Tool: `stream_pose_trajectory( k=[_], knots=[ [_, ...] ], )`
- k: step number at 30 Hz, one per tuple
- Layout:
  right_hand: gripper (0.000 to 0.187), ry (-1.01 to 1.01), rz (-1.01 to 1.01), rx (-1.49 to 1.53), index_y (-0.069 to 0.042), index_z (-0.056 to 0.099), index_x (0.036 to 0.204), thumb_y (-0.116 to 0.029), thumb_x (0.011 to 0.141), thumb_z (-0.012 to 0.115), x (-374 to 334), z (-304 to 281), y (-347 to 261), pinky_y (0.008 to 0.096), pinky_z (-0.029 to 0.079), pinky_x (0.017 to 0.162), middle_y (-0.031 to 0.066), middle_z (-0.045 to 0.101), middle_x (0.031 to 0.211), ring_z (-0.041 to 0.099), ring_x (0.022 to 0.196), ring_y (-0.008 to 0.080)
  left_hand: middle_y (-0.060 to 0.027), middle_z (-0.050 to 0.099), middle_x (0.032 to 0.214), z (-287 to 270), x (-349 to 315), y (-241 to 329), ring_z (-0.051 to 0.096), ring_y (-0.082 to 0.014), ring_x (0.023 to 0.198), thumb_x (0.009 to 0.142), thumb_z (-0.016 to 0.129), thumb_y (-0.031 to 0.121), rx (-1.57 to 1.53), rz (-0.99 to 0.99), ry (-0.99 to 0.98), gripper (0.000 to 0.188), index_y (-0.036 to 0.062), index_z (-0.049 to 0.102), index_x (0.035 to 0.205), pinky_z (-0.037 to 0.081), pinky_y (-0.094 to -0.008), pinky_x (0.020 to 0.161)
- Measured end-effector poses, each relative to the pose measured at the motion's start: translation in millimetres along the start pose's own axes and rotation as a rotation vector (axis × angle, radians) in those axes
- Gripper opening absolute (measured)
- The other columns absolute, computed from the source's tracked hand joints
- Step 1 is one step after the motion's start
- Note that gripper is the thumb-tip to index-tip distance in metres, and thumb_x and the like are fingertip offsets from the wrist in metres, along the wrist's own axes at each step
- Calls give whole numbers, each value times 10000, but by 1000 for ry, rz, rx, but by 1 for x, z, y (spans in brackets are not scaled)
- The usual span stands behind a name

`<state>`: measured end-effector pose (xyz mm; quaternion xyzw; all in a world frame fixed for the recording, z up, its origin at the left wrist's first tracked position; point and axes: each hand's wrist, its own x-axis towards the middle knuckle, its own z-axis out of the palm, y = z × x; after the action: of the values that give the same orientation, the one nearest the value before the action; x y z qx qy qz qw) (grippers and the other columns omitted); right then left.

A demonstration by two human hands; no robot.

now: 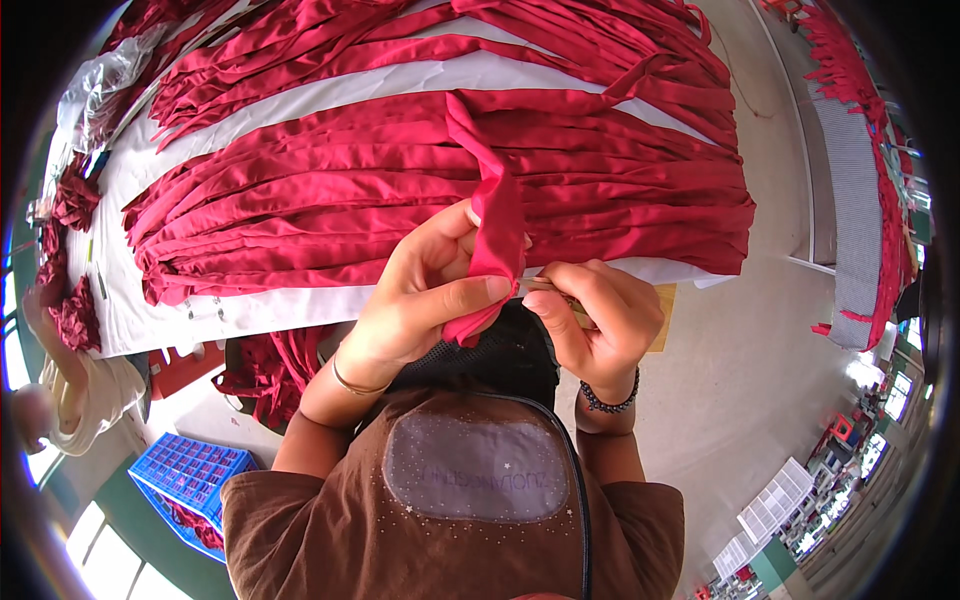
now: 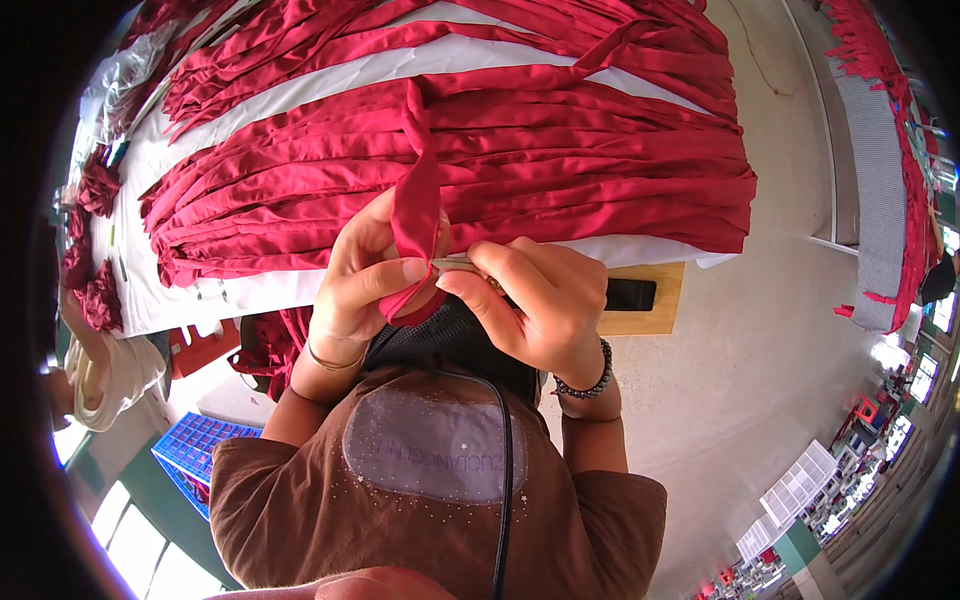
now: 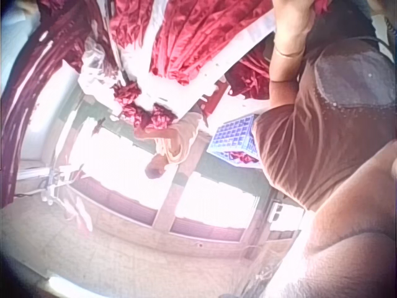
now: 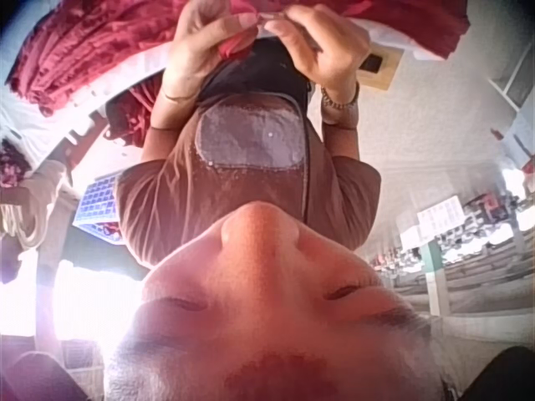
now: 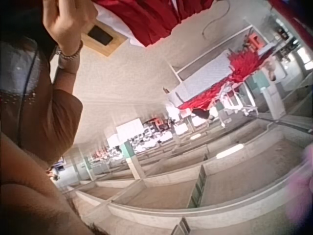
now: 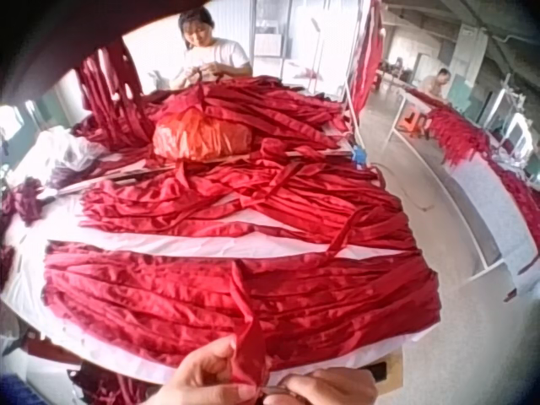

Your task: Trimming loose threads and excess material from red fabric strips using small thread snips.

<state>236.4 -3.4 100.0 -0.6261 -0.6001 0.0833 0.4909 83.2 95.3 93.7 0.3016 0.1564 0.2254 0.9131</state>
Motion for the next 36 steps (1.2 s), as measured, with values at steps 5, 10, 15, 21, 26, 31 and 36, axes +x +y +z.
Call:
stream_pose_trajectory(
  k=[5, 10, 15, 21, 26, 31, 36],
  knots=[
    [237, 22, -7, 21, -34, 628, 751, -200, 729, 796, 1, 1, -1, 289, 360, 405, 24, 496, 532, 490, 425, 167, -32, 600, 1017, -1, -1, 0, 567, -49, 850, 850, 600, -18, 28, -7, 24, 502, -19, 404, 1312, 427, -173, 684],
    [238, 7, 0, 22, -33, 630, 766, -200, 729, 797, 1, 0, -1, 292, 355, 405, 33, 498, 542, 486, 426, 169, -33, 597, 1019, 2, 0, 0, 567, -49, 849, 848, 601, -20, 19, 3, 13, 503, -21, 405, 1311, 431, -174, 680],
    [244, -18, 14, 22, -33, 630, 767, -207, 729, 797, -1, -1, -1, 292, 355, 408, 37, 490, 541, 485, 427, 176, -36, 597, 1031, -6, 0, -1, 571, -53, 865, 845, 605, -22, 4, -1, -36, 507, -20, 406, 1312, 435, -174, 699],
    [247, 2, -6, 15, -32, 628, 765, -206, 725, 799, 1, 0, -1, 295, 353, 407, 38, 494, 540, 481, 424, 180, -37, 593, 1040, 7, -1, 1, 569, -56, 866, 846, 608, -20, 67, 13, 101, 502, -20, 410, 1308, 439, -182, 701],
    [248, -28, -21, -43, -31, 626, 799, -201, 736, 796, -3, 0, -1, 275, 363, 417, 34, 513, 560, 482, 440, 161, -42, 593, 1060, -5, -1, -1, 571, -56, 879, 851, 600, -26, 26, 24, -5, 494, -19, 410, 1307, 441, -183, 716],
    [375, 16, 347, 436, -21, 616, 898, -252, 706, 839, -12, 1, -2, 190, 400, 524, 3, 612, 716, 500, 587, 46, -58, 585, 1100, -3, -1, -3, 570, -71, 933, 855, 585, -47, 110, 48, 9, 471, -14, 424, 1297, 448, -194, 775],
    [314, 20, 434, 388, -14, 610, 877, -133, 699, 839, -14, 18, -7, 183, 381, 538, 9, 575, 686, 463, 598, 30, -84, 570, 1145, 12, 1, 0, 549, -122, 1024, 869, 578, -17, 235, 79, 127, 405, -14, 469, 1260, 442, -257, 861]
  ],
)
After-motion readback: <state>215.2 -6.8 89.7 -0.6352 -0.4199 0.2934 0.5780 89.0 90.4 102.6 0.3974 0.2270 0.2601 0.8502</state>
